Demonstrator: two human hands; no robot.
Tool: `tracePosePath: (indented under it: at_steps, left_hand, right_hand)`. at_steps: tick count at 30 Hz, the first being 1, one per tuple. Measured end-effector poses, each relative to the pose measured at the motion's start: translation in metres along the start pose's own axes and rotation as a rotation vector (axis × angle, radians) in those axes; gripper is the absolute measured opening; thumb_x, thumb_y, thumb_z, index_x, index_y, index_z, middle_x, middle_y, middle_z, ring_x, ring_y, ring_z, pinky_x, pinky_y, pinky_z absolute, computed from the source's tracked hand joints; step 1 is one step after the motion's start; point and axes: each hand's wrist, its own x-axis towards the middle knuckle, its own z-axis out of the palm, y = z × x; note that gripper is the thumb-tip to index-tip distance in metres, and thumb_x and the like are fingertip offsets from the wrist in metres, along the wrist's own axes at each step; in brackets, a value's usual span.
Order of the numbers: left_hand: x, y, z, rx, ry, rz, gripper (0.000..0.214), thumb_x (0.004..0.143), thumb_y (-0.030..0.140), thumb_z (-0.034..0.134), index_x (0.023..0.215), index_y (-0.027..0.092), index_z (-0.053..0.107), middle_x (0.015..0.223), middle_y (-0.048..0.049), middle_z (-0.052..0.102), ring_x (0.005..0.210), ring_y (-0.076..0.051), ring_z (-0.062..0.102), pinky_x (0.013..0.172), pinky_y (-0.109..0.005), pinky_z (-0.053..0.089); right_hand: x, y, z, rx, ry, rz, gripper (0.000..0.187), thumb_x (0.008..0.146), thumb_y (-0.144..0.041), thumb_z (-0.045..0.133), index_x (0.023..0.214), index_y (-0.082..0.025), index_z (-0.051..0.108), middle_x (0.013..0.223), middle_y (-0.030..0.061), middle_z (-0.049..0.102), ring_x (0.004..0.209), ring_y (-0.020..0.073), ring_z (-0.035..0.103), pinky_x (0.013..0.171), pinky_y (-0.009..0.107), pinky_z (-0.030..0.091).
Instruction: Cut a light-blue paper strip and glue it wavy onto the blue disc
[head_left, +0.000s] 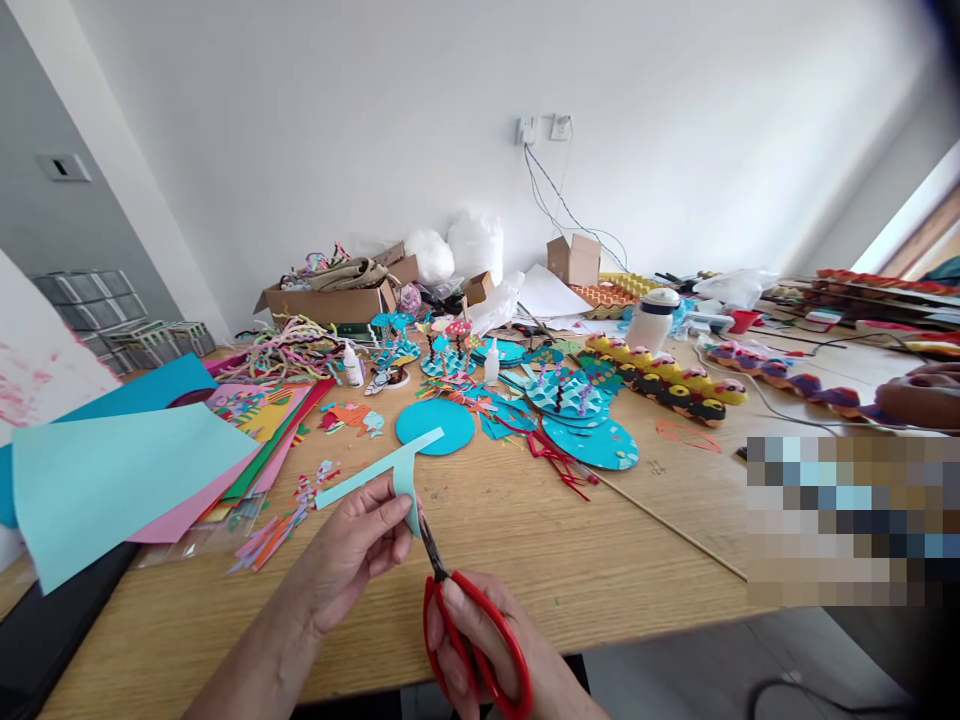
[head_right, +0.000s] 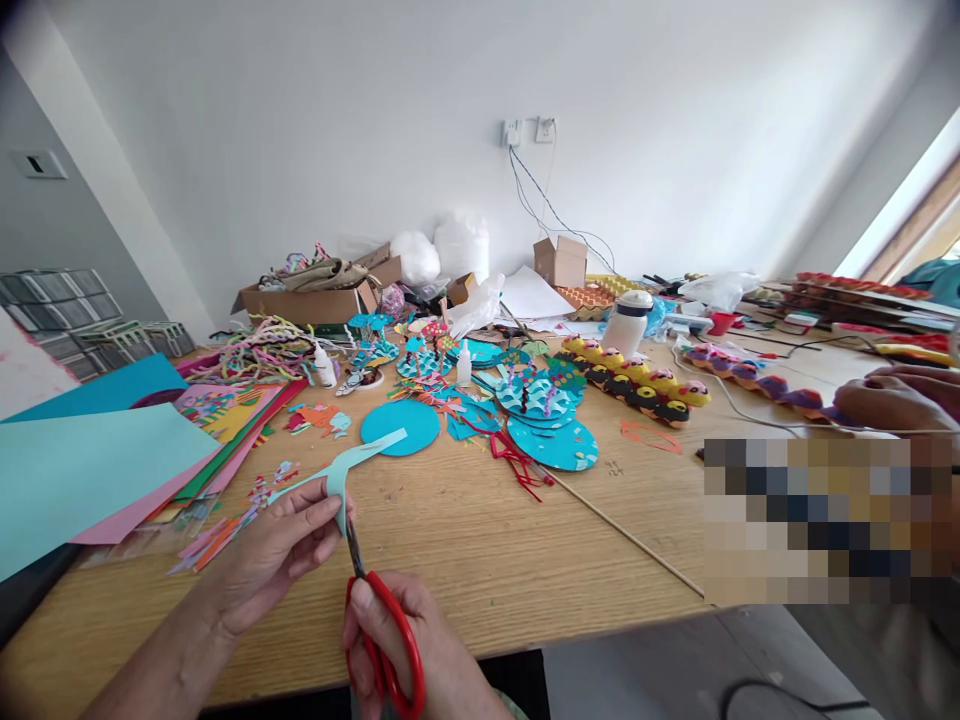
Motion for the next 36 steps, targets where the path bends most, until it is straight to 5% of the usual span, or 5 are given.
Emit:
tracePosePath:
  at_steps: [16, 36]
  left_hand:
    - [0.004, -0.012, 0.000, -0.228, 0.130, 0.012, 0.014, 0.064, 0.024, 0.074, 0.073, 0.016, 0.066, 0.061, 0.0027, 0.060, 0.053, -0.005, 0.049, 0.043, -0.013, 0.035]
    - [-0.006, -0.015, 0.007, -0.087, 0.111, -0.031, 0.019, 0.062, 0.030, 0.075, 0.068, 0.016, 0.064, 0.056, 0.0044, 0.055, 0.048, -0.005, 0.044, 0.042, -0.016, 0.030]
  right_hand:
    - [-0.002, 0.002, -0.001, -0.076, -0.012, -0.014, 0.050, 0.076, -0.065, 0.046, 0.072, -0.015, 0.051, 0.039, -0.0077, 0.043, 0.031, 0.0035, 0.038, 0.032, 0.015, 0.020]
    - [-0.005, -0.003, 0.002, 0.018, 0.040, -0.023, 0.049, 0.077, -0.062, 0.047, 0.072, -0.013, 0.053, 0.042, -0.0061, 0.046, 0.032, 0.0030, 0.039, 0.035, 0.015, 0.024]
